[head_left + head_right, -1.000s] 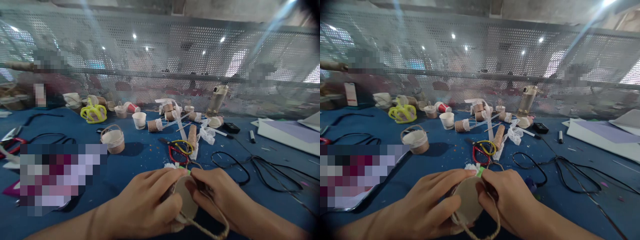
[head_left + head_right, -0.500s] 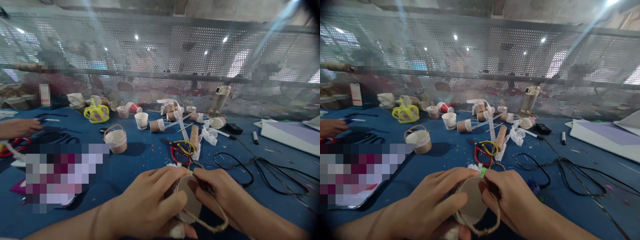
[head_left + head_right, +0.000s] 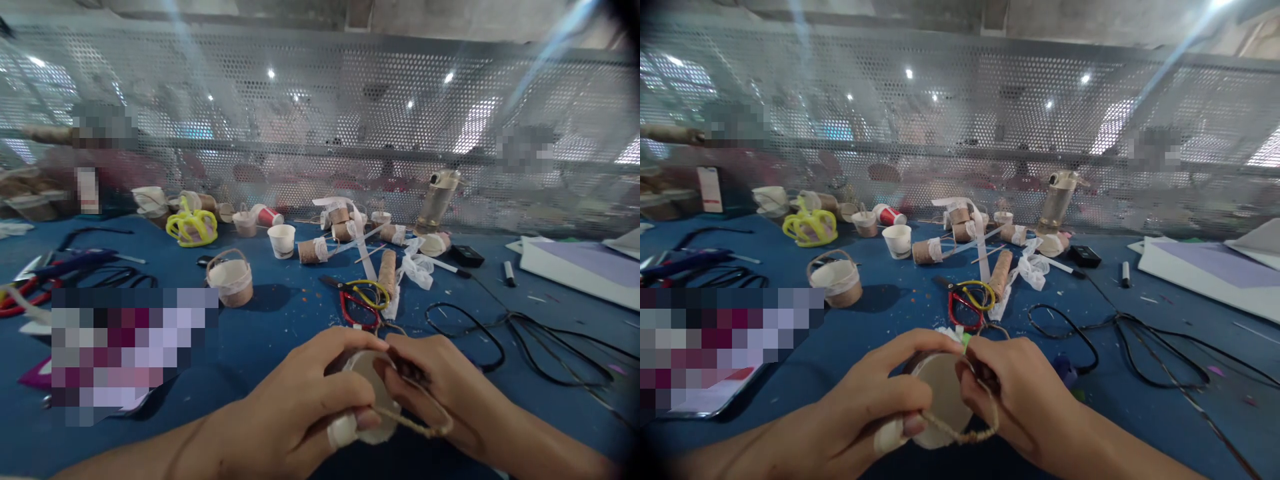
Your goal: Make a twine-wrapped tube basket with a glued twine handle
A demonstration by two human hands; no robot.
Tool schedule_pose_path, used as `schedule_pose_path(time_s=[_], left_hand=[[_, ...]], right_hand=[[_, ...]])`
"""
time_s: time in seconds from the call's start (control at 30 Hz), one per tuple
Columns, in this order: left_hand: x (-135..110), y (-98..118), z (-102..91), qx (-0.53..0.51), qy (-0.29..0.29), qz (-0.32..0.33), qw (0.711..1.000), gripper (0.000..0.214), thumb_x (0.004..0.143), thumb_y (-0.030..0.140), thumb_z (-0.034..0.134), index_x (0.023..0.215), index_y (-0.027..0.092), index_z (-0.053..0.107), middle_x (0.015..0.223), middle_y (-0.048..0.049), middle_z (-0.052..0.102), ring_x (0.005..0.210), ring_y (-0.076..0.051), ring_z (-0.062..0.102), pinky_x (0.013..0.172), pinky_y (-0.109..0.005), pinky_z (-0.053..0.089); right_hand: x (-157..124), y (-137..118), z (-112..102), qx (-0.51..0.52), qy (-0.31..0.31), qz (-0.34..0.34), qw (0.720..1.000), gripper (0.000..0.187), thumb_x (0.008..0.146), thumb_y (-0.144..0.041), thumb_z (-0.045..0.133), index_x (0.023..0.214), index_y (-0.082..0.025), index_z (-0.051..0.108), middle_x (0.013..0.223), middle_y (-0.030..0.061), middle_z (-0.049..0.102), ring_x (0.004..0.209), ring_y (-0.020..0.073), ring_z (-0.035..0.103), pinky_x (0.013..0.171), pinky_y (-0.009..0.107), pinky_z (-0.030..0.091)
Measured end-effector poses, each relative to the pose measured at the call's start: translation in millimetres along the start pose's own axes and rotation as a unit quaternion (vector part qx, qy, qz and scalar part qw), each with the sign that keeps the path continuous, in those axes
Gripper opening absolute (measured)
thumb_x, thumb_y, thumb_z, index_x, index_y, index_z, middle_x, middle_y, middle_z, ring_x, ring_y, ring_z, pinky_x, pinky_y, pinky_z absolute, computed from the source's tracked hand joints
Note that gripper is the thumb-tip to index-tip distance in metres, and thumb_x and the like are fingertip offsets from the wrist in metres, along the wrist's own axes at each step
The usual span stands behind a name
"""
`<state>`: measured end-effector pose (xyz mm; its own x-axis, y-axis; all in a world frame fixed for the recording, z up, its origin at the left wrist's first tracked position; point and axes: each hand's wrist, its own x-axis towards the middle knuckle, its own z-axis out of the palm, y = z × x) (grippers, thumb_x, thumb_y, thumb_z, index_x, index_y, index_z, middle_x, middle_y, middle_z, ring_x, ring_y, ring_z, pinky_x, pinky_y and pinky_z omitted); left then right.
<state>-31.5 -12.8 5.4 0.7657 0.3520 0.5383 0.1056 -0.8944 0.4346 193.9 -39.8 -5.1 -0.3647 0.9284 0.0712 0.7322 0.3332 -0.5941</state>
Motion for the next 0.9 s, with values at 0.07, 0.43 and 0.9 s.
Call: schedule_pose_path(time_s=[0.07,0.43,0.9], left_hand=[[0.4,-0.1,1.6,-0.016,-0.002,-0.008,1.000,0.019,0.102,0.029,0.048,0.091,0.020,0.059,0.126,-0.0092,0.059,0.113,-0.019,0.063,0.098,-0.030,0.055],[-2.0,-2.0,0.7,-0.021,-0.001,0.010,1.000,0.024,0.104,0.035,0.045,0.091,0.020,0.058,0.125,-0.0110,0.058,0.108,-0.020,0.063,0.092,-0.031,0.057],[0.5,-3.2,-4.9,-0.041,-0.002,0.046,0.998,0.016,0.104,0.028,0.043,0.096,0.019,0.054,0.123,-0.0123,0.057,0.118,-0.022,0.059,0.103,-0.036,0.052]], right_hand=[[-0.5,2.1,2.4,0.014,-0.003,-0.001,1.000,0.026,0.094,-0.030,0.044,0.069,-0.022,0.041,0.062,-0.0047,0.039,0.056,0.0114,0.031,0.051,0.024,0.026],[-0.4,-2.5,0.9,0.095,-0.028,-0.009,0.995,0.022,0.092,-0.027,0.046,0.072,-0.022,0.040,0.063,-0.0064,0.036,0.057,0.0105,0.029,0.052,0.023,0.024],[-0.2,-1.7,0.6,0.114,-0.027,-0.016,0.993,0.018,0.091,-0.024,0.048,0.074,-0.021,0.044,0.065,-0.0064,0.036,0.059,0.0101,0.027,0.051,0.022,0.024]])
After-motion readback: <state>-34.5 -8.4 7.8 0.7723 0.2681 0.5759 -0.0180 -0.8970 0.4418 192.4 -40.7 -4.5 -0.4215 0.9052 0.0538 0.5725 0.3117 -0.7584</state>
